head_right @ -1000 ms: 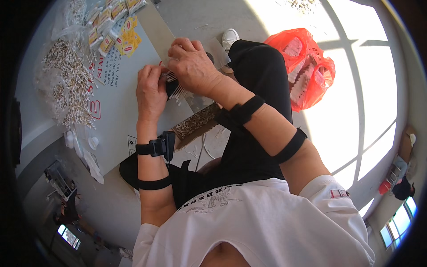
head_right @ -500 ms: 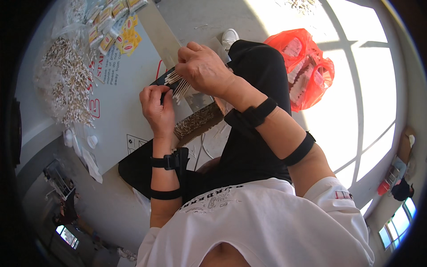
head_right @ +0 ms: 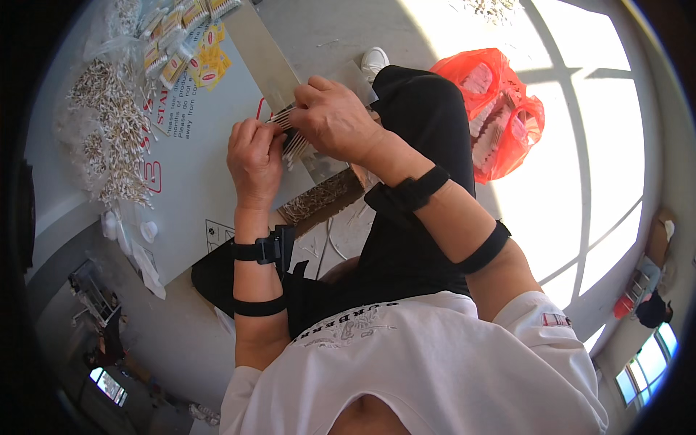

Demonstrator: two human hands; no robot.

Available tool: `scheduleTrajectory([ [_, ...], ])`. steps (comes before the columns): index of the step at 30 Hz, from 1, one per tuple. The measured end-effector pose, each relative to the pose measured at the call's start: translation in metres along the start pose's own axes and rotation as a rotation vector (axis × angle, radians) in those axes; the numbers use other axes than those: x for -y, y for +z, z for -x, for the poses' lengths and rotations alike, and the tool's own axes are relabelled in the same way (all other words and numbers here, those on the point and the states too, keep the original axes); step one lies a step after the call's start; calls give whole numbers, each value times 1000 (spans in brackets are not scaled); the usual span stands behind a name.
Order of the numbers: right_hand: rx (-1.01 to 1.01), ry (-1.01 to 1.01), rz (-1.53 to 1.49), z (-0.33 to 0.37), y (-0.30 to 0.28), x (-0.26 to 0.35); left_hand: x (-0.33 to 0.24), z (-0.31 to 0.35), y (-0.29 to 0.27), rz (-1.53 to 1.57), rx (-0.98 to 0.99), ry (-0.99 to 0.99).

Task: Manually organizing and packaging cotton swabs into plastic sleeves.

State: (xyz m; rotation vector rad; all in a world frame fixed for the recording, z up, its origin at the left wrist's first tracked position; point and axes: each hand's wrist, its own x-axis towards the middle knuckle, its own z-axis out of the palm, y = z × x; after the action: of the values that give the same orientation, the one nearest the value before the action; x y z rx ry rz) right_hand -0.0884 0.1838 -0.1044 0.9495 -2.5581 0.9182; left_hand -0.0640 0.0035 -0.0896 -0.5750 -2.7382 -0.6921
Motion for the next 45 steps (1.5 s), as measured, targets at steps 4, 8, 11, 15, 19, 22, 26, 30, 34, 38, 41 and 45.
scheduleTrajectory([
  [4,-34,33,-15,1,-2,2,1,-1,2,7,-10,7],
  [8,-14,31,-20,3,-1,0,3,-2,5,5,1,36],
  [11,-15,51,-33,2,-2,1,5,-6,4,-39,63,60],
  [15,-11,58,-16,2,-2,1,9,-10,-2,-162,195,107],
  [19,-3,55,-19,2,-2,1,16,-2,-9,-188,237,85],
  [22,-1,53,-24,2,-2,0,23,10,-21,-188,217,56],
  [26,-13,49,-67,0,2,1,49,36,-51,-224,230,-64],
  [30,44,109,-45,4,-6,-2,86,50,-81,-205,262,-162],
  [34,53,115,-82,3,-9,2,147,54,-88,-216,57,-462],
  [38,56,132,-118,-3,-6,9,214,32,-98,-107,-223,-735],
  [41,63,131,-98,-2,-10,7,221,-2,-87,-244,-251,-785],
  [45,64,143,-105,-2,-11,7,213,-27,-82,-330,-229,-972],
])
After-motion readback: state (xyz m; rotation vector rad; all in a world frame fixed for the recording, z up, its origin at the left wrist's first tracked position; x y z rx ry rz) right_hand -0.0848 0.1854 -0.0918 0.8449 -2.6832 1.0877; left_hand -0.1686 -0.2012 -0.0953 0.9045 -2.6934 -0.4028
